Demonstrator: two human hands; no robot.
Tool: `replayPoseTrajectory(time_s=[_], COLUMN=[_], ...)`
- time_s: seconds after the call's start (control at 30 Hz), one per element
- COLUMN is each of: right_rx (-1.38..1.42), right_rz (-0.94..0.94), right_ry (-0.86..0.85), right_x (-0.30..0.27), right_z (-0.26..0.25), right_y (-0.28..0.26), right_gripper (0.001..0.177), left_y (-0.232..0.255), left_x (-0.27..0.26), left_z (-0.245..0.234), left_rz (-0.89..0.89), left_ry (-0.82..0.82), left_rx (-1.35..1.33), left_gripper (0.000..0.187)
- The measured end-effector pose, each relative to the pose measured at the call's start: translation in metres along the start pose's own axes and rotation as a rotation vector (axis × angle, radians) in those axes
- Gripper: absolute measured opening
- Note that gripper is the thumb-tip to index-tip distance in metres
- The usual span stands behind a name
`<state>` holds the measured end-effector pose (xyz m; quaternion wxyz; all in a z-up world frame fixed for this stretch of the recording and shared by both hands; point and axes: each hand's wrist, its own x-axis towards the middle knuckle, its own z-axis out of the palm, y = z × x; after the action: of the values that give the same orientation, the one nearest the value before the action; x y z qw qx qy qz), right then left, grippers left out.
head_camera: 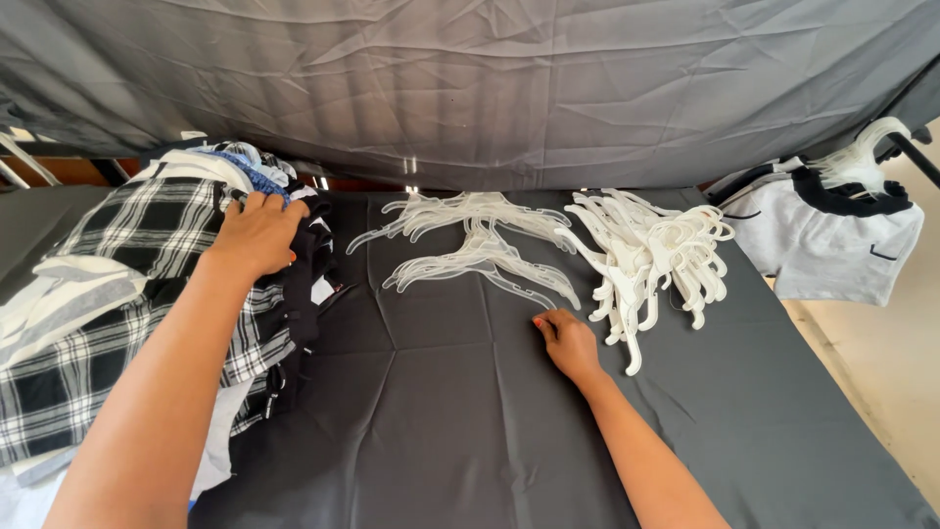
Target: Folding and hanging children's clothes on plastic hangers.
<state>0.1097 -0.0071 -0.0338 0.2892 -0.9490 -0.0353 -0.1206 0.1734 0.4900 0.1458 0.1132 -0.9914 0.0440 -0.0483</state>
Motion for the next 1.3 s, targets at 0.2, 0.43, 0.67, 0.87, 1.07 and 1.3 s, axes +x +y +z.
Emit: replayPoseTrajectory(time_s=[0.2,0.43,0.67,0.87,1.07,1.3], right_rx=[0.008,0.858,1.395,1.304,0.626,0.486], right_rz=[-0.219,-0.324,-0.055,-0.225,-0.365,-0.264], right_ry=[0.004,-0.369,0.015,0.243,0.436,0.339], right_x=[-0.016,-0.042,-0.041,-0.024,-0.052,-0.089], right_z=[-0.021,-0.017,-0.046,-0.148,-0.231,-0.289], right_y=[-0.03,-0.135,-0.204,-0.167,-0.142,-0.164], right_gripper=[0.017,0.111,0.06,0.019,0.008,0.01], left_y=[0.019,0.105,0.184,0.17,0.155,0.152], left_x=[-0.03,-0.051,-0.071,-0.111,-0.132,-0.202], left_z=[-0.057,-0.125,-0.192,-0.224,-0.179,-0.234], left_rz=[0.147,0.417,0.391,0.554,0.449,0.364], left_ry=[0.25,0.707,1.081,1.178,0.997,0.622], left_rx=[0.042,-0.245,-0.503,-0.891,-0.851,-0.965], left_gripper=[0.024,0.016,0.027,0.027,0.034,0.023])
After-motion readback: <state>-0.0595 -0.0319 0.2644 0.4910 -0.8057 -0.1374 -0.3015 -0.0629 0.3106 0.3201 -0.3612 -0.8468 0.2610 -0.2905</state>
